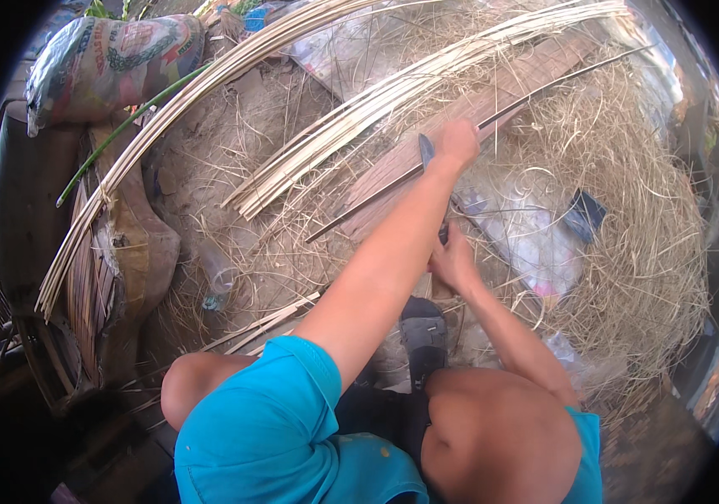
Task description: The person sits on the ground and uses a machete to split long bamboo poles into thin strips. They repeatedly position each pole on a wooden board and strike it with the machete to separate the material, then set the strips aside.
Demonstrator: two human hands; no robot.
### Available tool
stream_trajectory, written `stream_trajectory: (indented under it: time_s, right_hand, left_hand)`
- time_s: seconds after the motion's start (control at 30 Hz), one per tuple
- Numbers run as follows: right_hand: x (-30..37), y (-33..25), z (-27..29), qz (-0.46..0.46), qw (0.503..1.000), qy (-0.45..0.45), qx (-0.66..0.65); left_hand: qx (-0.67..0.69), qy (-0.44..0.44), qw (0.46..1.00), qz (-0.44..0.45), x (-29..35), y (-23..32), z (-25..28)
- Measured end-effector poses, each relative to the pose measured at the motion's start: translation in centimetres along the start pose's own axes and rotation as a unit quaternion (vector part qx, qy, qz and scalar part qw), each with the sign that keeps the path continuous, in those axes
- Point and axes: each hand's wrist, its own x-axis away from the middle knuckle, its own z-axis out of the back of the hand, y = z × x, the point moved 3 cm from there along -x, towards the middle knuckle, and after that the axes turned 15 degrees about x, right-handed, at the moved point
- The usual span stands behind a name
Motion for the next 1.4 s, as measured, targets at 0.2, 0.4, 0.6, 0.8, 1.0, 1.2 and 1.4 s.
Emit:
stream_trajectory:
  time_s: [0.2,0.4,0.6,0.8,1.0,1.2,1.4]
  right_hand:
    - [8.9,-2.3,-6.9,0.284,0.939,-0.041,0.192]
    - [-0.2,-0.2,-0.6,0.099,0.990,0.071,-0.069]
    - [4.9,-0.4,-5.1,0.105,0.946,-0.300,0.067]
    - [1.2,-0.2,-3.4,0.034,0.993,-0.113,0.013]
    - [4.1,-2.2,-5.7,0.368,0.910,-0.109,0.155]
    - [1.8,0.4,-5.6,0.041,0.989,-0.121,-0.068]
    - [3.2,0.5,-5.9,0.089,0.966,-0.232,0.071]
  left_hand:
    - [-0.059,-0.014,0.998,0.012,0.2,2.7,-0.7]
    - [-0.097,-0.066,0.993,-0.016,-0.4,2.6,-0.3]
    - [-0.082,-0.037,0.995,-0.048,-0.1,1.5,0.4]
    - [-0.068,-0.088,0.992,-0.055,0.2,1.6,1.6]
    - [-0.095,-0.055,0.989,-0.101,1.1,2.6,1.7]
    - [-0.075,-0.046,0.993,-0.076,0.2,1.0,1.8]
    - [-0.101,-0.054,0.992,-0.061,0.2,1.3,1.5]
